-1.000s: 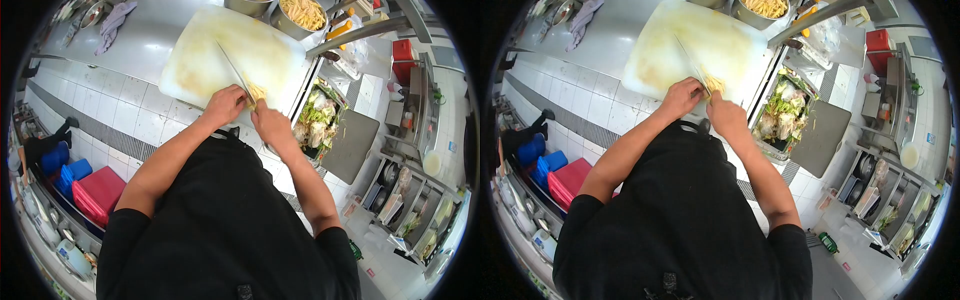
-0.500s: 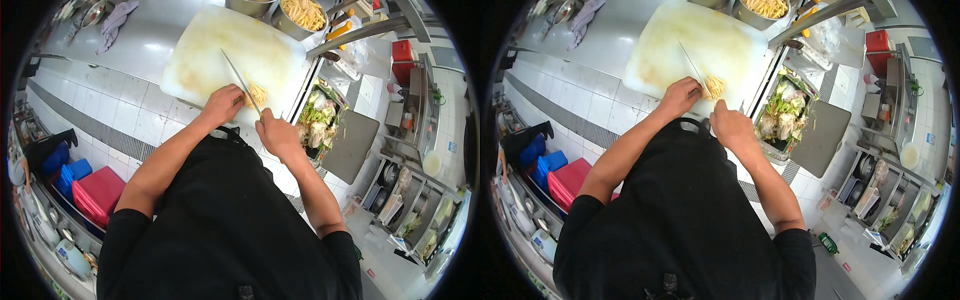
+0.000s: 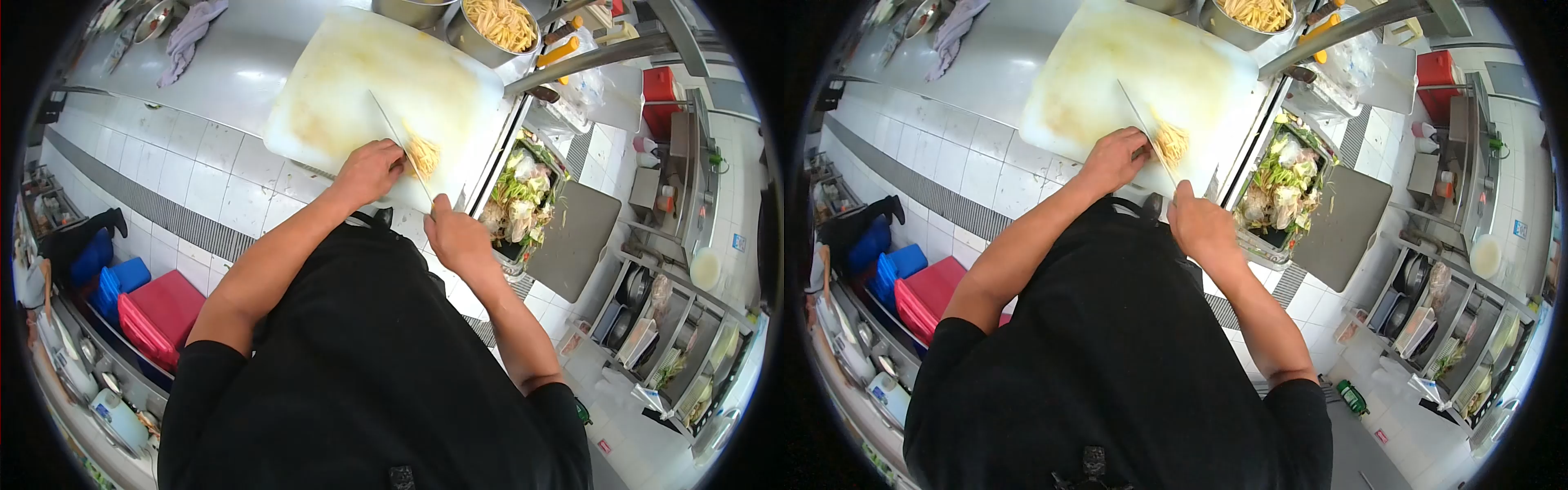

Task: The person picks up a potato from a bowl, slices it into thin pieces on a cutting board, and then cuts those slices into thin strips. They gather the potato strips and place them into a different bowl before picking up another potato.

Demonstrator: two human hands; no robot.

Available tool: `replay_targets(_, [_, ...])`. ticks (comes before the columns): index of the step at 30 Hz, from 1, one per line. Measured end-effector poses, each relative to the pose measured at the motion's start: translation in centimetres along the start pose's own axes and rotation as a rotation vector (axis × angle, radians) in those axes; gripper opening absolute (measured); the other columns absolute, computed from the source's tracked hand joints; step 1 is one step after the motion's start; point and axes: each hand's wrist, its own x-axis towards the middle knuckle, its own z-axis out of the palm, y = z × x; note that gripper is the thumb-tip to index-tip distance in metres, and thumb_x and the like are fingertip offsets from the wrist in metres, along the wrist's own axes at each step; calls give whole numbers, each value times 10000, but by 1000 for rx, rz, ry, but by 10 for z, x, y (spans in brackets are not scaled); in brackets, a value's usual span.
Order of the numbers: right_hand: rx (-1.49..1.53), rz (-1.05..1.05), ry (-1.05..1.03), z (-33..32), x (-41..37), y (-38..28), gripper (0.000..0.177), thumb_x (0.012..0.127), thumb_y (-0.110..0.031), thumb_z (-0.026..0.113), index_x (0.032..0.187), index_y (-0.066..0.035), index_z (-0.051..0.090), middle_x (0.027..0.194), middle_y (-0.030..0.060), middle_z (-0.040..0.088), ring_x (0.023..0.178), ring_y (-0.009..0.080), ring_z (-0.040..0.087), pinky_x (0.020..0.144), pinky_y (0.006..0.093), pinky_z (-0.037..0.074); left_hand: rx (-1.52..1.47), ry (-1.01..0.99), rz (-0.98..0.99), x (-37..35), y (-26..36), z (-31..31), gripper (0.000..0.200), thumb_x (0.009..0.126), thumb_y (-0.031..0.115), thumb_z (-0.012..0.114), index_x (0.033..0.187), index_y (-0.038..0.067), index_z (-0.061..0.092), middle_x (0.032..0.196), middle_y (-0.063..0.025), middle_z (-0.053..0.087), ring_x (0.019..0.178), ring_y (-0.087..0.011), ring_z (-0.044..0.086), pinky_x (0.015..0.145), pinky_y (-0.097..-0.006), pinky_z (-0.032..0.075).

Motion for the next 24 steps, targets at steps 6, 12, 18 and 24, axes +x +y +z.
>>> replay_targets(6, [-9,-31,25,-27,13,-13,256,1001,-265,546,1034,-13,519,772,246,710,723,455,706,674,570,554,28,61,36,-1,-2,4,114,869,95,677,967,37,667,963,-119,666,942,-333,653,830,-428,535])
replay_targets(12, [4,-22,68,9,23,-3,282,1003,-274,551,1066,-4,500,745,235,705,717,452,707,671,572,549,3,-5,8,-1,3,-4,127,869,89,683,984,37,675,970,-115,678,957,-327,658,842,-422,538])
replay_targets(18, [-4,7,2,-3,-11,-5,253,994,-251,562,1023,-5,516,736,227,706,707,415,716,649,549,560,18,10,3,-2,-2,0,127,876,94,686,990,38,688,993,-120,684,960,-331,658,848,-425,539])
replay_targets(24, [-14,-42,82,-21,7,-15,265,1001,-266,556,1057,-13,503,756,233,709,719,433,715,658,565,552,9,65,13,-2,1,2,81,870,80,672,937,33,670,946,-119,669,936,-334,646,831,-435,538])
